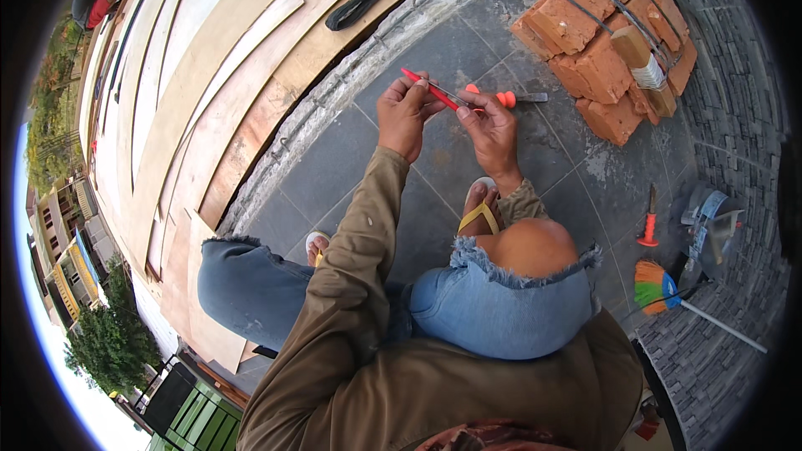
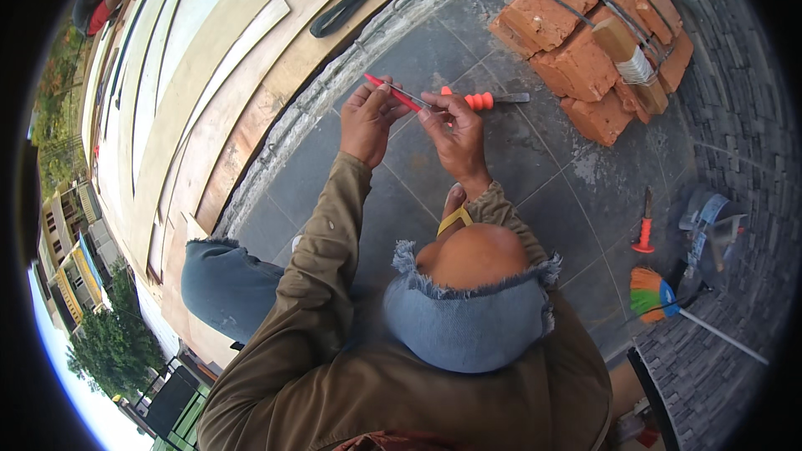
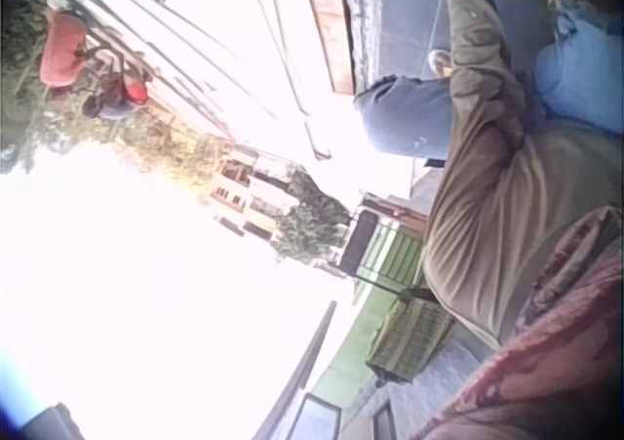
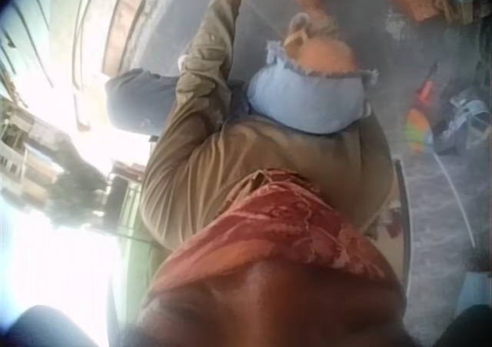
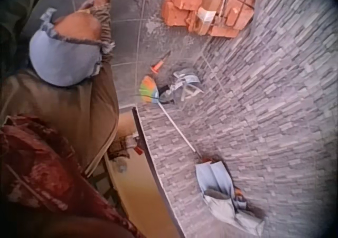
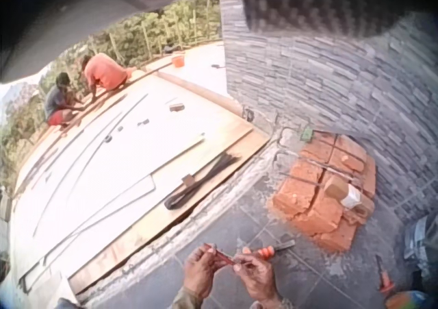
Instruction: The person sits on a tiled floor, handles red plastic spacers, then picks up a hand saw and cuts a large plywood sheet. The person positions the sheet, saws along a marked line, and separates a piece of wood.
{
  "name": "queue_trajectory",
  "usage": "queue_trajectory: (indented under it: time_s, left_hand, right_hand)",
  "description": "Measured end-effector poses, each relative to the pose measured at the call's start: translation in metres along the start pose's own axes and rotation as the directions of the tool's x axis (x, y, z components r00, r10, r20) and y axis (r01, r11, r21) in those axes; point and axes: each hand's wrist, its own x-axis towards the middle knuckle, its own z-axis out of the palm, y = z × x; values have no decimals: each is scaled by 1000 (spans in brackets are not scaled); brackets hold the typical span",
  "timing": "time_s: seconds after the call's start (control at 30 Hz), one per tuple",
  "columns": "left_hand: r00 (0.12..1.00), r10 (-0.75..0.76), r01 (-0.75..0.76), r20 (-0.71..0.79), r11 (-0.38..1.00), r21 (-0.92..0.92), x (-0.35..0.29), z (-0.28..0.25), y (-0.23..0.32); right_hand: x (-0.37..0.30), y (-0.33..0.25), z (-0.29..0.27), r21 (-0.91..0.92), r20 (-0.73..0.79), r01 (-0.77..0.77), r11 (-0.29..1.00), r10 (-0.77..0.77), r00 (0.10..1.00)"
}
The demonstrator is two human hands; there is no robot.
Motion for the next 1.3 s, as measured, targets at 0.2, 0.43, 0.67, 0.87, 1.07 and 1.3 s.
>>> queue_trajectory:
  time_s: [0.2,0.43,0.67,0.87,1.07,1.3]
  left_hand:
    - [998,-49,47,-26,994,-95,3,-6,1]
    - [985,-72,28,-156,963,-266,16,-20,2]
    - [986,-102,60,-130,954,-294,15,-14,-4]
    - [992,-114,103,-50,978,-183,11,-5,-2]
    - [985,-164,171,56,969,-177,4,6,-7]
    - [980,-175,191,94,962,-195,2,6,-8]
  right_hand:
    - [-2,2,-4,-78,-113,11,997,-20,993]
    - [-18,2,-17,2,-191,28,1000,-27,981]
    - [-15,5,-20,-39,-205,0,999,-8,979]
    - [-10,1,-20,-61,-203,-40,997,27,979]
    - [-4,5,-19,48,-149,-76,996,83,985]
    - [-3,7,-18,138,-125,-66,988,83,989]
